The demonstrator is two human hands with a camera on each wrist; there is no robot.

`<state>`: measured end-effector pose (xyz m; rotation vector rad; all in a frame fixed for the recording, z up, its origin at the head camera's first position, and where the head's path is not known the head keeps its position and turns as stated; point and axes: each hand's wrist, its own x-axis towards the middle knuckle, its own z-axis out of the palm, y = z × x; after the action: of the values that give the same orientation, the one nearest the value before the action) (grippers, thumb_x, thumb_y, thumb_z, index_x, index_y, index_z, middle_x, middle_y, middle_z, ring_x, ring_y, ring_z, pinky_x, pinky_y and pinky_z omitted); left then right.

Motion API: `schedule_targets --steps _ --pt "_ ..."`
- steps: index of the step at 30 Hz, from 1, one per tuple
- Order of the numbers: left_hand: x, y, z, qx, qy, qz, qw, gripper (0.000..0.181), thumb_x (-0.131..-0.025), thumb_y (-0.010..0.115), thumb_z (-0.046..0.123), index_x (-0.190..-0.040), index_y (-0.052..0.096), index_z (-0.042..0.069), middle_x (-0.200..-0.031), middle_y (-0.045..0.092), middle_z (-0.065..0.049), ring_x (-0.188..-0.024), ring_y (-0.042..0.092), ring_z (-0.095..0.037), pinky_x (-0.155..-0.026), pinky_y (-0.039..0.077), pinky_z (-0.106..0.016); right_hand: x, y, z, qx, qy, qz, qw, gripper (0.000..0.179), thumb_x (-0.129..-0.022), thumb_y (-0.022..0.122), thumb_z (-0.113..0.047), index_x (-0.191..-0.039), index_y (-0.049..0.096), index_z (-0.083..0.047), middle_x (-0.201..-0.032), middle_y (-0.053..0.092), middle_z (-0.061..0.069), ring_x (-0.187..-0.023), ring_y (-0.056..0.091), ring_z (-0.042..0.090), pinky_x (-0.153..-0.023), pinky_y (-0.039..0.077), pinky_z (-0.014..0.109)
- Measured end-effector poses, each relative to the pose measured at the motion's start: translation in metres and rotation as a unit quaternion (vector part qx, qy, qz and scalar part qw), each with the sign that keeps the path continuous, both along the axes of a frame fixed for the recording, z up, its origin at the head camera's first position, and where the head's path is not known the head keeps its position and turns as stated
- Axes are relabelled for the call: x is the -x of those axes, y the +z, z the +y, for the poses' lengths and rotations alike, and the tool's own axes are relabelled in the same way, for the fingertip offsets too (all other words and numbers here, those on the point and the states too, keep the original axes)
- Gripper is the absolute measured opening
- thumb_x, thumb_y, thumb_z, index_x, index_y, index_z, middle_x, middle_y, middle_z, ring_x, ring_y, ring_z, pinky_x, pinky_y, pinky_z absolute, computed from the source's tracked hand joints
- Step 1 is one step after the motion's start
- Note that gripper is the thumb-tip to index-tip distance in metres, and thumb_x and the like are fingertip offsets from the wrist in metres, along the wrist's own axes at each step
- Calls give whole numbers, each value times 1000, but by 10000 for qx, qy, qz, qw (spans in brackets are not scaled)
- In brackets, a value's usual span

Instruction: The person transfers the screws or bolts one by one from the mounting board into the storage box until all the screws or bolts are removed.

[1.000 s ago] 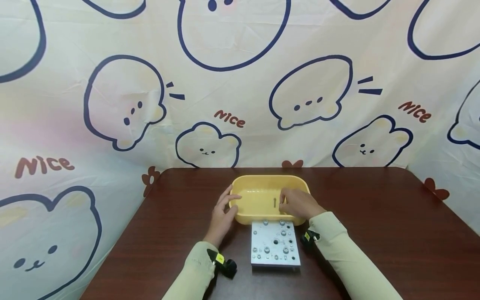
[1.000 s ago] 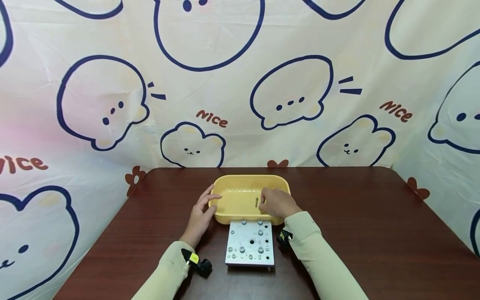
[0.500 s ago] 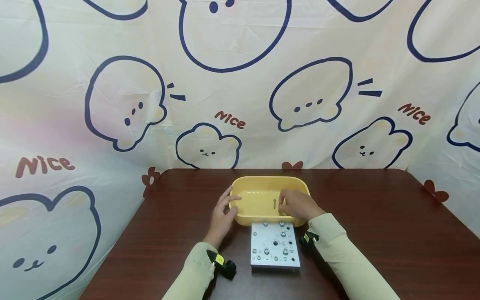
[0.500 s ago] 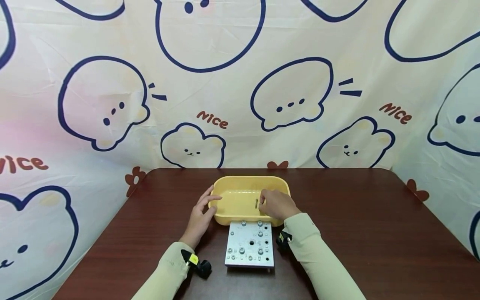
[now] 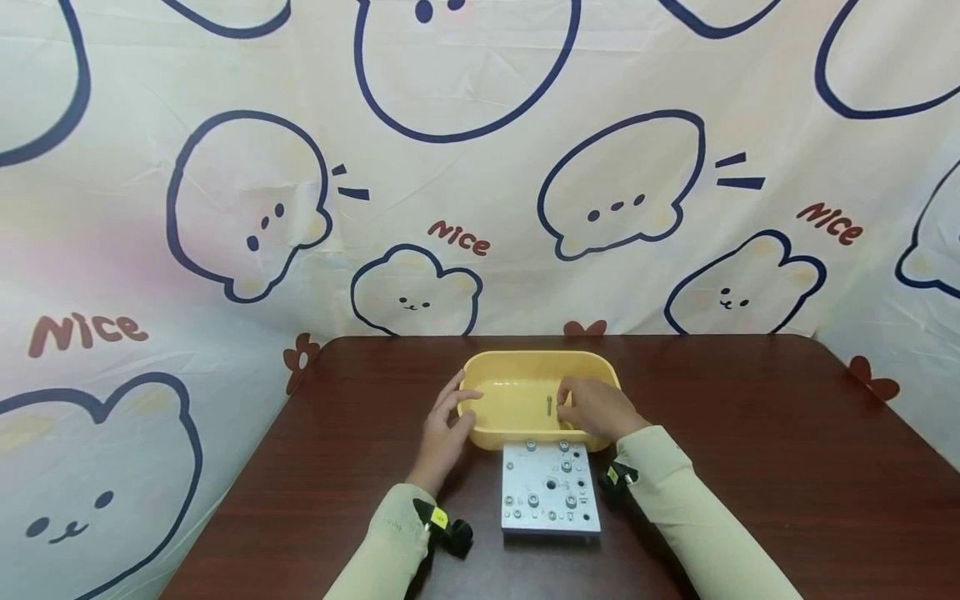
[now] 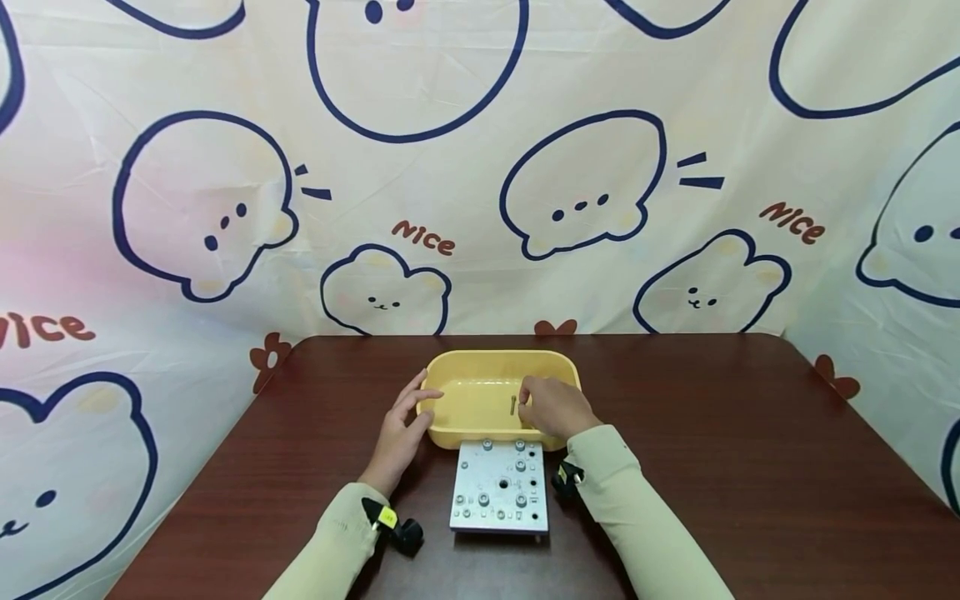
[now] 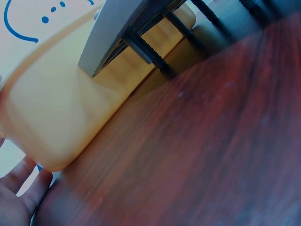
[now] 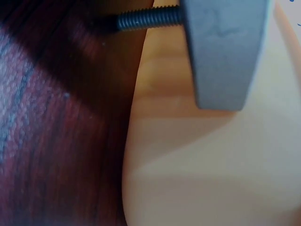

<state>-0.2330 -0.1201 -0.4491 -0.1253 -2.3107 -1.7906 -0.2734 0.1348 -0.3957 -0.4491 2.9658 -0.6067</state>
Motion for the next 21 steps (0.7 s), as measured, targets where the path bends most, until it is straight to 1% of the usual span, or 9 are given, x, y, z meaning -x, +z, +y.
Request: schedule_targets --steps 7,10,14,17,21 --pt "0 -2 2 36 11 -39 10000 30 -87 57 16 -114 68 17 -146 34 29 -141 25 -10 -113 26 -46 -4 0 1 21 8 65 10000 11 -86 65 -22 -94 63 -15 -66 52 1 -56 50 18 -54 44 29" --pt "-1 -2 2 41 28 -9 10000 30 -86 56 16 -114 69 17 -146 34 28 -141 24 -10 -114 25 -47 -6 0 1 48 -54 54 10000 11 -86 66 -22 -95 63 -15 -66 52 1 -57 50 17 -54 43 28" --pt "-1 -1 2 -5 34 -37 10000 29 -87 56 16 -113 69 17 -146 34 28 -141 25 -11 -112 29 -46 -7 1 0 99 -122 -34 9999 12 -86 66 -22 -95 63 -15 -67 52 2 -58 51 18 -53 44 28" --pt "-1 0 2 -29 15 -28 10000 29 -87 57 16 -114 68 16 -147 34 26 -142 25 -12 -112 30 -46 -6 2 -1 110 -80 -23 9999 11 -86 66 -21 -94 63 -15 -67 52 3 -58 50 18 -54 44 28" --pt "-1 1 1 -23 -1 11 10000 30 -87 57 15 -115 68 15 -147 34 26 -142 24 -12 -113 28 -46 -6 3 -1 70 -1 77 9999 11 -84 66 -20 -94 63 -15 -66 52 1 -57 50 18 -55 43 29"
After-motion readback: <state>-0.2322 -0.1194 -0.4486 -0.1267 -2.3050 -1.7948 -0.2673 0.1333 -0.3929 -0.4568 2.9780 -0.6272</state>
